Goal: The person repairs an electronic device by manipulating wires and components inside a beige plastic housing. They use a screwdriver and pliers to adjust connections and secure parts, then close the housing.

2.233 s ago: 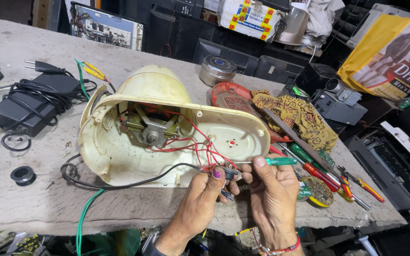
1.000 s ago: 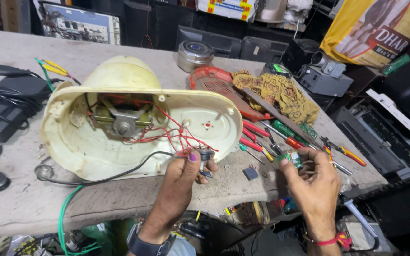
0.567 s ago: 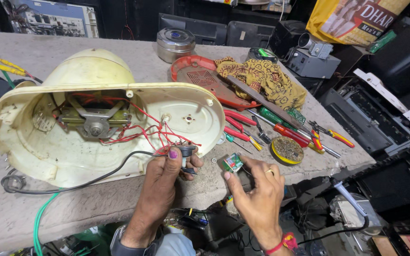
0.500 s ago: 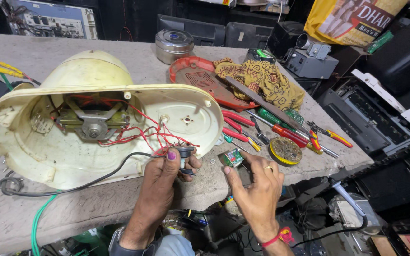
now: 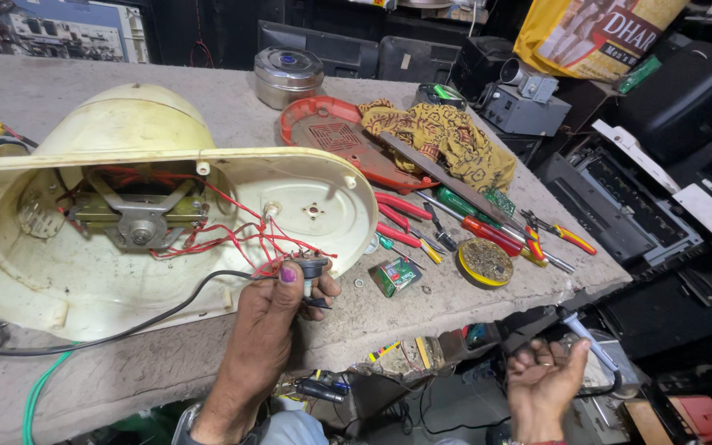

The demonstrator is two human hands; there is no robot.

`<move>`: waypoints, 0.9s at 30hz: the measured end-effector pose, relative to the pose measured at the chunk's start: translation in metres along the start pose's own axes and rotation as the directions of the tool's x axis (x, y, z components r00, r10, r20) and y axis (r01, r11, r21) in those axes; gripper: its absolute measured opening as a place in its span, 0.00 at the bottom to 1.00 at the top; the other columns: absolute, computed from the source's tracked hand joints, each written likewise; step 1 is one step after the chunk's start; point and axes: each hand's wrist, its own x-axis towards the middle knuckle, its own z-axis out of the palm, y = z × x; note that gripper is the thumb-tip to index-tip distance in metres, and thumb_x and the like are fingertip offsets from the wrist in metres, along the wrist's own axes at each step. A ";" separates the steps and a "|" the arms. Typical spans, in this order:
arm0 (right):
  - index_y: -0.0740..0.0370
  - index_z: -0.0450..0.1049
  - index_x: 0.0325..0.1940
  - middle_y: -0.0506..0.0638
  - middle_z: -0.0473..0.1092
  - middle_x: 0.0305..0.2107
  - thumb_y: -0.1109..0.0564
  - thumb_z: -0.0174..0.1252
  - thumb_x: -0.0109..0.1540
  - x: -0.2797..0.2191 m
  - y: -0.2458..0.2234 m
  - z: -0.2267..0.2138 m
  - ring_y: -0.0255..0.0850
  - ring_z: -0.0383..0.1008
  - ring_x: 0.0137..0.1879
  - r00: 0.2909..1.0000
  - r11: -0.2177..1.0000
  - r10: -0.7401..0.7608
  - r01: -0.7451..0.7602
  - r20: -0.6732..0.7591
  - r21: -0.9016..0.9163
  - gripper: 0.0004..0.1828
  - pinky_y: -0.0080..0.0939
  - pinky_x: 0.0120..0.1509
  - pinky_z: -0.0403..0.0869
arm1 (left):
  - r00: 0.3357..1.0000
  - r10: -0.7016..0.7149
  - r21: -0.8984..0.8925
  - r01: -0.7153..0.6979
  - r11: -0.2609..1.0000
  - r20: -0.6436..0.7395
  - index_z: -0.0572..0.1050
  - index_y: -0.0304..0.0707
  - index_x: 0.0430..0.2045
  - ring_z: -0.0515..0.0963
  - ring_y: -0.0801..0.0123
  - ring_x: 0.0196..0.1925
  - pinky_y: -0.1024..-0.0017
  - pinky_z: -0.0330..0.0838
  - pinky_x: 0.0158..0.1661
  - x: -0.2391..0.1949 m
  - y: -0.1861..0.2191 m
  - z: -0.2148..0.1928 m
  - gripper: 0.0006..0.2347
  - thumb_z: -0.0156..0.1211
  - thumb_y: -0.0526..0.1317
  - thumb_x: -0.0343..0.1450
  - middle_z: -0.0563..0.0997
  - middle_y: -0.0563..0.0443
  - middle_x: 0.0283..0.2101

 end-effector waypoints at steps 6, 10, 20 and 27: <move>0.55 0.69 0.52 0.47 0.74 0.35 0.45 0.58 0.73 0.089 -0.029 -0.044 0.34 0.69 0.35 0.956 0.992 0.127 -0.116 0.265 -0.058 0.14 0.32 0.38 0.66 | 1.000 0.028 0.014 -0.028 1.000 0.004 0.81 0.28 0.43 0.76 0.75 0.35 0.74 0.72 0.38 0.002 0.000 0.000 0.27 0.44 0.58 0.76 0.85 0.51 0.35; 0.58 0.70 0.51 0.47 0.73 0.35 0.44 0.53 0.73 0.091 -0.040 -0.062 0.35 0.69 0.35 0.983 0.977 -0.058 0.092 0.175 -0.194 0.15 0.35 0.40 0.69 | 1.000 0.024 0.009 -0.024 1.000 -0.005 0.81 0.29 0.44 0.76 0.75 0.34 0.74 0.72 0.37 0.001 -0.001 0.000 0.27 0.44 0.58 0.76 0.84 0.51 0.35; 0.67 0.67 0.43 0.56 0.68 0.28 0.31 0.49 0.75 0.025 -0.118 -0.141 0.40 0.68 0.31 0.865 0.961 0.010 0.130 0.502 -0.244 0.33 0.44 0.31 0.71 | 1.000 0.023 -0.045 -0.023 0.999 0.006 0.81 0.27 0.45 0.76 0.74 0.34 0.74 0.72 0.37 0.000 -0.002 0.001 0.26 0.47 0.56 0.76 0.84 0.49 0.35; 0.77 0.74 0.44 0.67 0.74 0.29 0.30 0.59 0.55 0.073 -0.123 -0.105 0.49 0.75 0.29 0.729 0.657 0.594 -0.194 0.341 -0.729 0.42 0.47 0.34 0.74 | 0.999 0.032 -0.059 -0.032 0.998 0.002 0.80 0.28 0.46 0.78 0.74 0.36 0.75 0.73 0.36 0.000 -0.004 0.002 0.26 0.47 0.57 0.76 0.84 0.48 0.35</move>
